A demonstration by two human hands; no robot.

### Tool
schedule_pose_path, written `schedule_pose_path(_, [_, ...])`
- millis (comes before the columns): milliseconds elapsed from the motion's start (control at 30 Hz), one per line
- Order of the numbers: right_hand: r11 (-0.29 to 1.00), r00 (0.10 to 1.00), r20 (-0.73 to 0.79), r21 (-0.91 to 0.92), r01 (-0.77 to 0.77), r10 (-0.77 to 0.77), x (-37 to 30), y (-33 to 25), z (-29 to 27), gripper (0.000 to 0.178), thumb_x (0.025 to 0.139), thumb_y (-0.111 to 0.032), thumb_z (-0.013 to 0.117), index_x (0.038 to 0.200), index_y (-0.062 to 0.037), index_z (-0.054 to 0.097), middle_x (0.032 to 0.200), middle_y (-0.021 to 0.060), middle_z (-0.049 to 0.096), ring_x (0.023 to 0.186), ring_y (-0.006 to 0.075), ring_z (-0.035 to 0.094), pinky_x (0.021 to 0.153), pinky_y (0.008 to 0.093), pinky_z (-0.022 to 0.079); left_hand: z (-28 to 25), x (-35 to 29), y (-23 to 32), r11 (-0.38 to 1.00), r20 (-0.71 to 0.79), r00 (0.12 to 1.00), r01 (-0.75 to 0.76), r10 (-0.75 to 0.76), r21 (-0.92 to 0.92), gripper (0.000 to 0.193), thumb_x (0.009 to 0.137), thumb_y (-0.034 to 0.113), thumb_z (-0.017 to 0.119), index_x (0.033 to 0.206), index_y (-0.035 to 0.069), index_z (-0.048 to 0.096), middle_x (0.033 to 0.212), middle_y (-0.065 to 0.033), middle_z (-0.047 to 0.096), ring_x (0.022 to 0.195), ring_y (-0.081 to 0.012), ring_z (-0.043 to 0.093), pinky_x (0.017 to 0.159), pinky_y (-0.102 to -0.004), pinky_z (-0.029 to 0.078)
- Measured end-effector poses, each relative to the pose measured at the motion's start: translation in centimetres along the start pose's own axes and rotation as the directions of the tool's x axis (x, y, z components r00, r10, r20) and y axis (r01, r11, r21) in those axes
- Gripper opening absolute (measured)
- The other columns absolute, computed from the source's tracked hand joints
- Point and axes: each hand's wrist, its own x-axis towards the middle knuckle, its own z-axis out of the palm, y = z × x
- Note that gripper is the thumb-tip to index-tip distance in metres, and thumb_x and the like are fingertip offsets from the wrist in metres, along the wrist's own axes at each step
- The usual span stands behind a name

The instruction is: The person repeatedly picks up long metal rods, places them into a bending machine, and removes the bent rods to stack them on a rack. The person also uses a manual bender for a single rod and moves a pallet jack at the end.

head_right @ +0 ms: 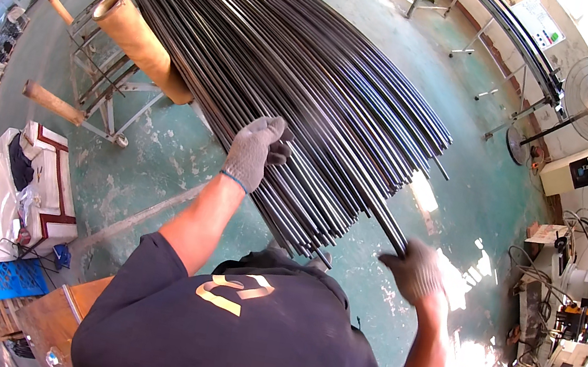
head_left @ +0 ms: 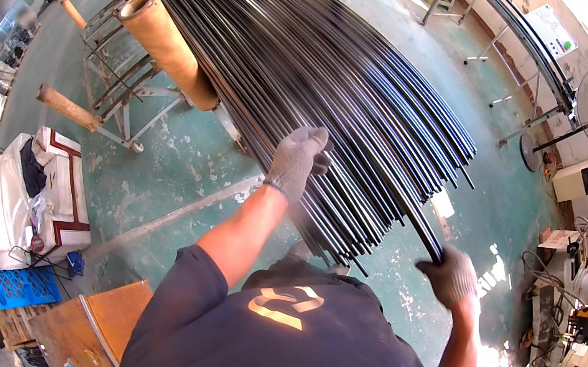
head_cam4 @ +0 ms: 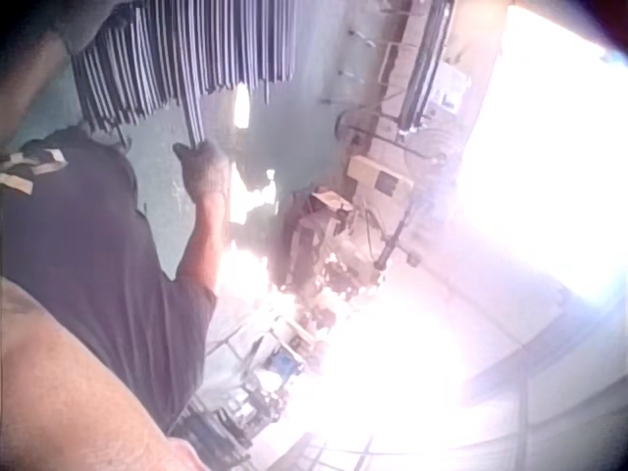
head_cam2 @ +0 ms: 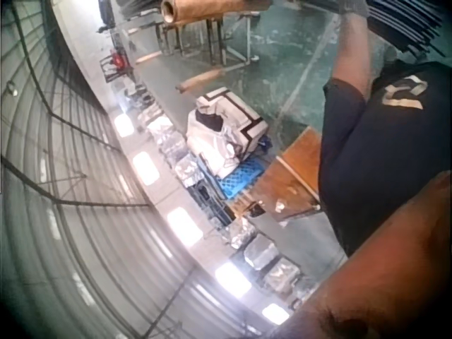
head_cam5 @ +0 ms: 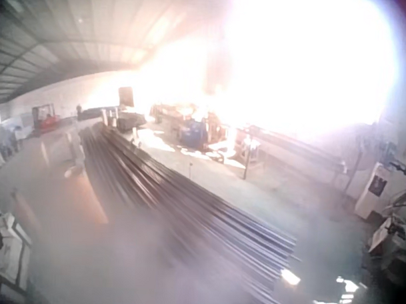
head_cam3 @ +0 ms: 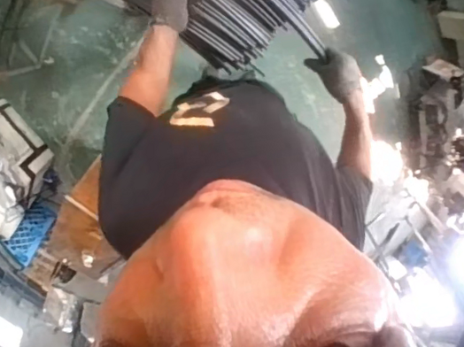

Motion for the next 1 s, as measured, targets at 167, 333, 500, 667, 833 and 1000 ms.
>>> schedule_pose_path(167, [0.976,0.939,-0.309,-0.104,-0.189,0.149,-9.9,14.1,4.0,0.037,0.080,-0.037,0.088,0.087,-0.0072,0.068,0.077,0.0200,0.068,0.074,0.0424,0.067,0.068,0.0507,0.052,0.9,5.7,1.1,0.920,0.227,0.973,0.131,-0.047,-0.369,0.031,0.109,0.035,0.060,0.111,0.004,0.064,0.094,-0.0107,0.068,0.084,-0.0205,0.069,0.072,-0.0362,0.061])
schedule_pose_path(333, [0.895,0.780,-0.592,-0.210,-0.394,0.204,-21.4,31.4,7.2,0.005,0.089,-0.009,0.067,0.089,-0.0058,0.064,0.081,0.0230,0.065,0.078,0.0464,0.064,0.068,0.0537,0.050,1.1,10.8,0.9,0.819,0.222,0.975,0.154,-0.034,-0.553,0.035,0.107,0.029,0.058,0.112,-0.006,0.061,0.092,-0.0202,0.068,0.096,-0.0369,0.067,0.092,-0.0564,0.055])
schedule_pose_path(500, [0.791,0.570,-0.704,-0.020,-0.611,0.423,-25.7,33.4,7.8,0.015,0.085,-0.012,0.080,0.089,-0.0075,0.067,0.084,0.0181,0.069,0.082,0.0408,0.066,0.073,0.0518,0.052,5.0,6.5,-2.0,0.891,0.217,0.972,0.178,-0.092,-0.418,0.010,0.104,0.005,0.059,0.096,0.000,0.056,0.086,-0.0065,0.053,0.077,-0.0178,0.054,0.075,-0.0340,0.053])
schedule_pose_path(667, [0.962,0.430,-0.902,-0.142,-0.235,-0.028,-13.6,24.8,11.9,0.017,0.085,-0.015,0.070,0.071,-0.0157,0.060,0.063,0.0082,0.057,0.062,0.0292,0.061,0.058,0.0440,0.045,12.0,-0.6,-9.8,0.873,0.276,0.943,0.286,-0.184,-0.395,0.025,0.112,0.015,0.053,0.091,0.002,0.058,0.086,-0.0052,0.058,0.084,-0.0190,0.058,0.084,-0.0335,0.054])
schedule_pose_path(833, [0.965,0.381,-0.920,-0.177,-0.194,-0.093,-19.9,37.4,9.7,0.011,0.083,-0.019,0.075,0.077,-0.0202,0.066,0.069,0.0020,0.064,0.065,0.0232,0.065,0.066,0.0403,0.052,21.5,-9.2,-13.6,0.752,0.287,0.861,0.508,-0.421,-0.421,0.019,0.098,0.013,0.066,0.086,-0.001,0.061,0.084,-0.0124,0.062,0.086,-0.0307,0.062,0.094,-0.0511,0.053])
schedule_pose_path(1000, [0.850,0.384,-0.919,-0.131,-0.511,0.090,-34.2,61.3,10.1,0.005,0.086,-0.024,0.075,0.086,-0.0202,0.072,0.084,0.0032,0.072,0.083,0.0276,0.069,0.086,0.0424,0.053,23.4,-10.2,-14.7,0.748,0.303,0.901,0.428,-0.310,-0.507,0.015,0.101,0.010,0.062,0.088,0.003,0.060,0.083,-0.0071,0.059,0.085,-0.0242,0.062,0.085,-0.0439,0.057])
